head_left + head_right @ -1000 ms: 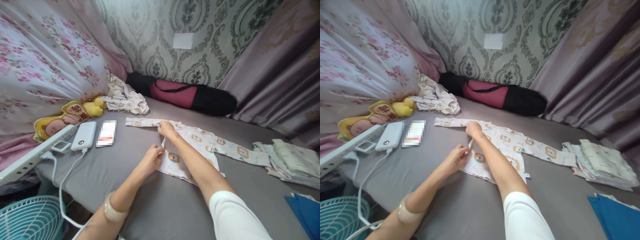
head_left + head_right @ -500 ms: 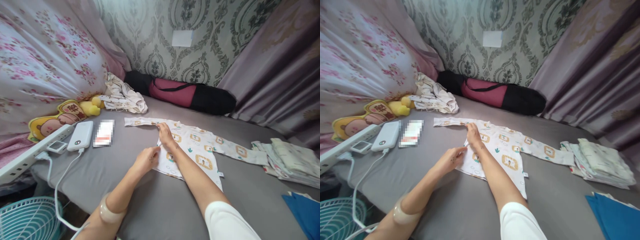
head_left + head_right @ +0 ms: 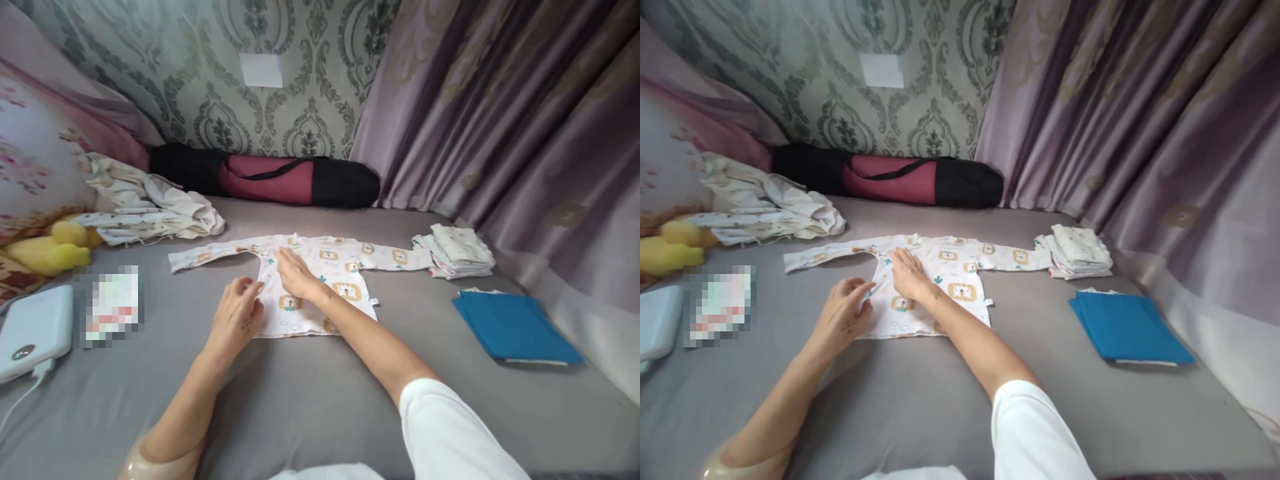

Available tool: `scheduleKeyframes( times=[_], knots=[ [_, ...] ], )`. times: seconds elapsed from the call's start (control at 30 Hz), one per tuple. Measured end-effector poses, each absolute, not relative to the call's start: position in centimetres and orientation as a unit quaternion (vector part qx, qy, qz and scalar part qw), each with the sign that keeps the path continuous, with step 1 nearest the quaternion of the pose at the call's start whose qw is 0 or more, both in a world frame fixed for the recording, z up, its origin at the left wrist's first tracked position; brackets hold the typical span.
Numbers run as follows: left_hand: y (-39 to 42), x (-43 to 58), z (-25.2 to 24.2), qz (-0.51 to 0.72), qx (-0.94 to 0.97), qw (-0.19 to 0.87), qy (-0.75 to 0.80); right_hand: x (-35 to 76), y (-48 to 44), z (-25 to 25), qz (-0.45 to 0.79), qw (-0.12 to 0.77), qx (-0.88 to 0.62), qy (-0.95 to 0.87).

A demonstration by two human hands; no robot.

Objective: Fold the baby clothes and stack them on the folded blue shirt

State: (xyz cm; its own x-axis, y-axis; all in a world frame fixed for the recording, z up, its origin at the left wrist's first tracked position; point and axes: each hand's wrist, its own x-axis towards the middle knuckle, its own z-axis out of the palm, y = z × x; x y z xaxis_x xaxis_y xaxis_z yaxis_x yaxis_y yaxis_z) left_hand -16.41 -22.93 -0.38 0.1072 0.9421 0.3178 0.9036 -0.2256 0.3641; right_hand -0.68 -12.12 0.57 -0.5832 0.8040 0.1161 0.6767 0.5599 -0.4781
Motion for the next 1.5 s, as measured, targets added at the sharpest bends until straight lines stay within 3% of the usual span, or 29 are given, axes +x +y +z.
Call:
scheduleKeyframes(
  times=[0.1,0.3,0.6,0.73,0.83,0.93,1.03,1.13,1.5],
  knots=[
    [-22.7,-13.8,-1.1,0.226,0.791,-0.006,0.568,2.5,-14.2,0.6,0.172,0.114,-0.484,-0.850],
    [-22.8,-12.1,-1.7,0.036,0.785,0.060,0.616,5.8,-15.8,-1.0,0.144,0.068,-0.515,-0.842],
    [-22.8,-12.5,-0.9,-0.025,0.780,0.096,0.617,13.5,-18.9,-0.4,0.143,0.027,-0.489,-0.860],
    [-22.6,-12.2,0.7,-0.033,0.782,0.093,0.615,16.7,-20.6,0.2,0.178,0.052,-0.451,-0.873],
    [-21.3,-11.3,2.6,-0.045,0.779,0.097,0.617,18.0,-21.1,0.8,0.181,0.127,-0.464,-0.858],
    [-18.7,-8.7,3.9,-0.010,0.780,0.123,0.614,18.1,-21.2,1.1,0.121,0.165,-0.621,-0.757],
    [-15.1,-4.4,4.0,0.130,0.821,0.182,0.525,17.8,-21.4,1.4,0.100,0.104,-0.714,-0.686],
    [-11.6,0.3,3.2,0.195,0.837,0.214,0.464,17.7,-22.1,1.7,0.120,0.067,-0.718,-0.682],
    [-6.3,6.8,0.3,0.137,0.821,0.196,0.519,17.6,-24.4,2.3,0.133,0.049,-0.696,-0.704]
  ],
)
